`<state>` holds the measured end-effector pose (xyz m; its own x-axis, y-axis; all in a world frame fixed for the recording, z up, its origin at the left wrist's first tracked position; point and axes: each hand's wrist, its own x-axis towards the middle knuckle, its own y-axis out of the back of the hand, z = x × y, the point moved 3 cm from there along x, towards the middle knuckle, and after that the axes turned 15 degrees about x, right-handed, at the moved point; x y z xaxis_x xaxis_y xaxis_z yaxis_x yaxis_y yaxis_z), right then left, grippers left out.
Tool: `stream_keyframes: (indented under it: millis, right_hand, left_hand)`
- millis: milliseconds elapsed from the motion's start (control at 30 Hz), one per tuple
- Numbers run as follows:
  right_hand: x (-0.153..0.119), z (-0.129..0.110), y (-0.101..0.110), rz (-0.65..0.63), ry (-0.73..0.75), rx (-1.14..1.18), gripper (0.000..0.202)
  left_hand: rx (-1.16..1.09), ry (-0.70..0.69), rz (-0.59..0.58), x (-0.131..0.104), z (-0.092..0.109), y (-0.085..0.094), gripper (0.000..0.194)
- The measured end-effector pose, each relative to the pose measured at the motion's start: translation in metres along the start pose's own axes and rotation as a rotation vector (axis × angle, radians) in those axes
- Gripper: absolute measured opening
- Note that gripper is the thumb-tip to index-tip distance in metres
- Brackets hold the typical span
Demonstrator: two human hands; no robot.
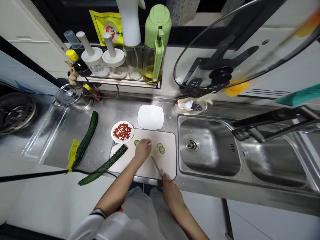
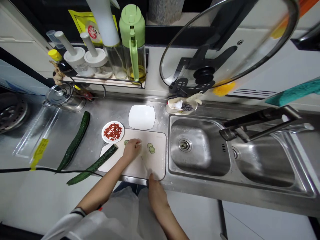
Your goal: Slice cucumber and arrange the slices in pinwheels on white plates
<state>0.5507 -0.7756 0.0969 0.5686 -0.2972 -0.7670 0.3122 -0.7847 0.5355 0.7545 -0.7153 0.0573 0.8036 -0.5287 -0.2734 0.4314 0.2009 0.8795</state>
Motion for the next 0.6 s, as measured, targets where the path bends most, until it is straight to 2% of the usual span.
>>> stream_keyframes:
  millis: [133, 233, 600]
  right_hand:
    - [0.001, 0.0, -0.001, 0.005, -0.004, -0.019, 0.062]
    - [0.0, 0.0, -0.001, -0.002, -0.002, -0.028, 0.061]
    - [-0.002, -0.005, 0.004, -0.039, -0.039, -0.013, 0.058]
  left_hand:
    - [0.008, -0.117, -0.155, 0.012, 0.031, -0.021, 0.023]
    - [0.037, -0.169, -0.204, 0.016, 0.043, -0.032, 0.022]
    - [0.166, -0.23, -0.229, 0.017, 0.052, -0.037, 0.021]
